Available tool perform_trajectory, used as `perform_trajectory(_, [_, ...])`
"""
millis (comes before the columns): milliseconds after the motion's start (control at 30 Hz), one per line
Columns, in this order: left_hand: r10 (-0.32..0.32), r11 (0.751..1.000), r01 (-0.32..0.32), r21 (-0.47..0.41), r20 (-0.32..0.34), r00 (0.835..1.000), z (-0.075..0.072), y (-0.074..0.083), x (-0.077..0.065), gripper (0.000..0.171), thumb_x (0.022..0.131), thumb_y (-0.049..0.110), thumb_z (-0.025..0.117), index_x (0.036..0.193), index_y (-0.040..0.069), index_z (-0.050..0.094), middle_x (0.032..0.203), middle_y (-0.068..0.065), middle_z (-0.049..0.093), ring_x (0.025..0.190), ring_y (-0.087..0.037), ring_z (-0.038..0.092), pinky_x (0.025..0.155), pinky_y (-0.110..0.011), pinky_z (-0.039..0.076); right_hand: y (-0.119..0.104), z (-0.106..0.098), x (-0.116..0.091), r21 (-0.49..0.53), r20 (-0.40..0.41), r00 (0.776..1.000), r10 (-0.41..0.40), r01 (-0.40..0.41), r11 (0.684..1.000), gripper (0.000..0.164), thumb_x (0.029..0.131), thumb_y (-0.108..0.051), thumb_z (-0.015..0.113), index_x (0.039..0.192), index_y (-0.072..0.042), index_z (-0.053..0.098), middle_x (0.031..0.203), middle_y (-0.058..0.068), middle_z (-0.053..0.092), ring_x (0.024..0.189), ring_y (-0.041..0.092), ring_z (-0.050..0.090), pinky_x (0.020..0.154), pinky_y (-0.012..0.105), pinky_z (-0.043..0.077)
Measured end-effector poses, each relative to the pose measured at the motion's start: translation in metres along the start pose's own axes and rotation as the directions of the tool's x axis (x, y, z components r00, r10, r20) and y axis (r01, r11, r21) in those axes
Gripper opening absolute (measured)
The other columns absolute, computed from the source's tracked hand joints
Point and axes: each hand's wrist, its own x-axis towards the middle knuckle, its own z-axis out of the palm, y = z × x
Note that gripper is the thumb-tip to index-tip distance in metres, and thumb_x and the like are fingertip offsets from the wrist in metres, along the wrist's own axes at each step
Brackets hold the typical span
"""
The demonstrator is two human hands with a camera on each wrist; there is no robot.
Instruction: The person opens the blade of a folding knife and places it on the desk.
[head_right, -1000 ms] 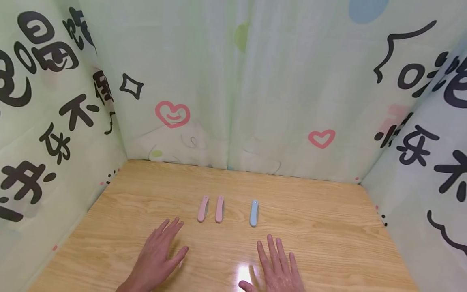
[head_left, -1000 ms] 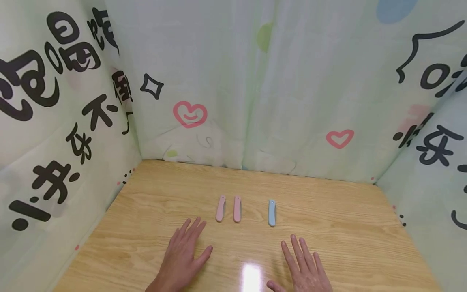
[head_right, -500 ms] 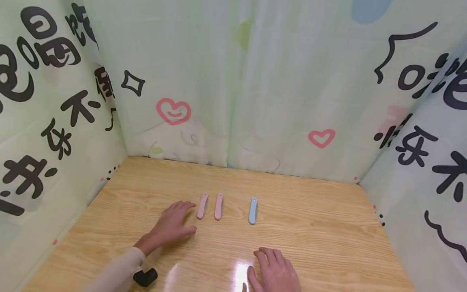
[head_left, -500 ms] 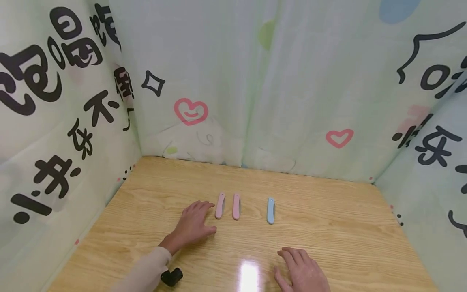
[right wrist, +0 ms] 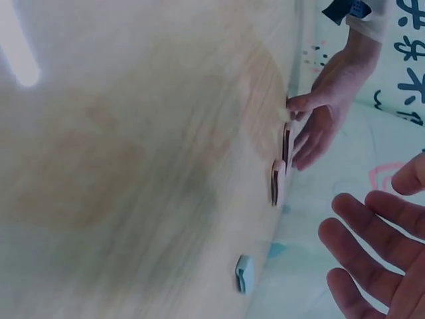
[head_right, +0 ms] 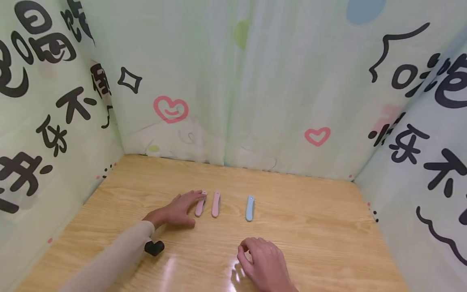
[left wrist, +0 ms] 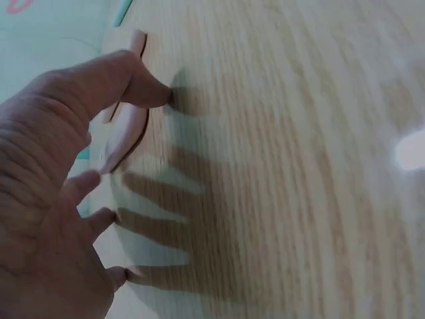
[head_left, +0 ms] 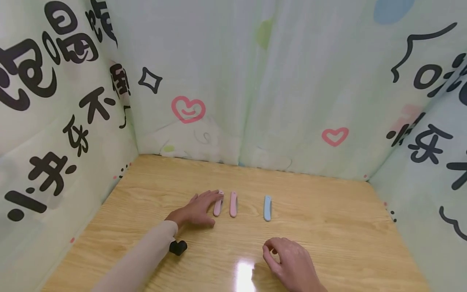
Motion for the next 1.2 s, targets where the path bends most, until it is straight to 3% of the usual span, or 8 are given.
perform_trajectory(100, [-0.002, 1.000, 0.002, 0.001, 0.002, 1.000, -0.001, 0.002, 0.005, 0.089, 0.080, 0.026, 0.076, 0.159, 0.020, 0.036, 0.167, -0.007, 0.019, 0.153, -0.033, 0.012, 0.113, -0.068, 0.007, 0.000, 0.004, 0.012, 0.026, 0.078, 0.996, 0.052, -0.054, 0.998, 0.015, 0.088, -0.014, 0.076, 0.080, -0.026, 0.070, 0.074, -0.020, 0.061, 0.067, 0.002, 0.059, 0.056, 0.024, 0.048])
perform_trajectory(233, [-0.014, 1.000, 0.014, -0.022, 0.001, 1.000, -0.001, 0.005, 0.014, 0.091, 0.079, 0.028, 0.080, 0.158, 0.018, 0.036, 0.167, -0.010, 0.019, 0.153, -0.035, 0.009, 0.113, -0.069, 0.004, -0.006, 0.013, 0.023, 0.141, 0.185, 0.977, 0.108, -0.135, 0.981, 0.011, 0.095, -0.017, 0.070, 0.085, -0.022, 0.072, 0.076, -0.022, 0.063, 0.071, 0.000, 0.060, 0.061, 0.026, 0.050])
perform_trajectory(367, [-0.048, 0.999, 0.048, -0.018, -0.015, 0.999, -0.001, 0.006, 0.019, 0.090, 0.079, 0.030, 0.082, 0.157, 0.018, 0.038, 0.164, -0.008, 0.029, 0.151, -0.035, 0.015, 0.114, -0.068, 0.006, -0.016, 0.025, 0.030, 0.268, 0.265, 0.961, 0.080, -0.153, 0.951, 0.014, 0.099, -0.021, 0.064, 0.089, -0.019, 0.073, 0.079, -0.024, 0.063, 0.076, -0.001, 0.060, 0.067, 0.028, 0.052])
perform_trajectory(567, [-0.061, 0.998, 0.062, 0.017, -0.057, 0.997, 0.001, 0.006, 0.018, 0.090, 0.080, 0.046, 0.085, 0.155, 0.021, 0.042, 0.155, -0.004, 0.041, 0.143, -0.032, 0.032, 0.110, -0.062, 0.021, -0.023, 0.038, 0.036, 0.312, 0.282, 0.958, 0.048, -0.138, 0.940, 0.014, 0.099, -0.019, 0.063, 0.088, -0.019, 0.072, 0.076, -0.025, 0.060, 0.061, -0.003, 0.050, 0.057, 0.023, 0.044])
perform_trajectory(700, [-0.074, 0.994, 0.062, -0.086, -0.142, 0.987, 0.001, 0.010, 0.011, 0.092, 0.076, 0.048, 0.088, 0.152, 0.018, 0.045, 0.147, -0.005, 0.049, 0.136, -0.030, 0.042, 0.106, -0.061, 0.025, -0.026, 0.043, 0.041, 0.307, 0.252, 0.966, 0.063, -0.142, 0.941, 0.011, 0.098, -0.018, 0.065, 0.093, -0.017, 0.074, 0.082, -0.020, 0.062, 0.061, -0.001, 0.050, 0.055, 0.023, 0.043])
perform_trajectory(867, [-0.076, 0.978, 0.033, -0.207, -0.200, 0.977, -0.011, 0.024, 0.001, 0.088, 0.077, 0.044, 0.089, 0.148, 0.012, 0.048, 0.136, -0.005, 0.055, 0.126, -0.026, 0.050, 0.105, -0.061, 0.028, -0.027, 0.051, 0.054, 0.328, 0.100, 0.994, 0.039, -0.070, 0.942, 0.015, 0.093, -0.006, 0.070, 0.103, -0.017, 0.073, 0.096, -0.010, 0.067, 0.079, 0.004, 0.061, 0.067, 0.030, 0.054])
perform_trajectory(1067, [-0.022, 0.954, -0.027, -0.300, -0.160, 0.987, -0.017, 0.041, -0.001, 0.084, 0.078, 0.046, 0.087, 0.138, 0.002, 0.049, 0.130, -0.009, 0.054, 0.121, -0.030, 0.051, 0.099, -0.049, 0.044, -0.021, 0.054, 0.062, 0.365, 0.008, 1.000, 0.009, -0.011, 0.931, 0.034, 0.086, 0.007, 0.075, 0.113, -0.012, 0.069, 0.110, -0.005, 0.067, 0.088, 0.009, 0.065, 0.073, 0.035, 0.058])
perform_trajectory(1200, [-0.022, 0.942, -0.018, -0.335, -0.115, 0.993, -0.014, 0.049, -0.004, 0.084, 0.079, 0.048, 0.086, 0.135, 0.004, 0.043, 0.126, -0.008, 0.053, 0.119, -0.027, 0.053, 0.097, -0.045, 0.046, -0.017, 0.056, 0.059, 0.363, -0.046, 0.999, -0.011, 0.027, 0.931, 0.038, 0.085, 0.008, 0.077, 0.118, -0.009, 0.069, 0.117, -0.004, 0.066, 0.093, 0.014, 0.067, 0.075, 0.036, 0.058])
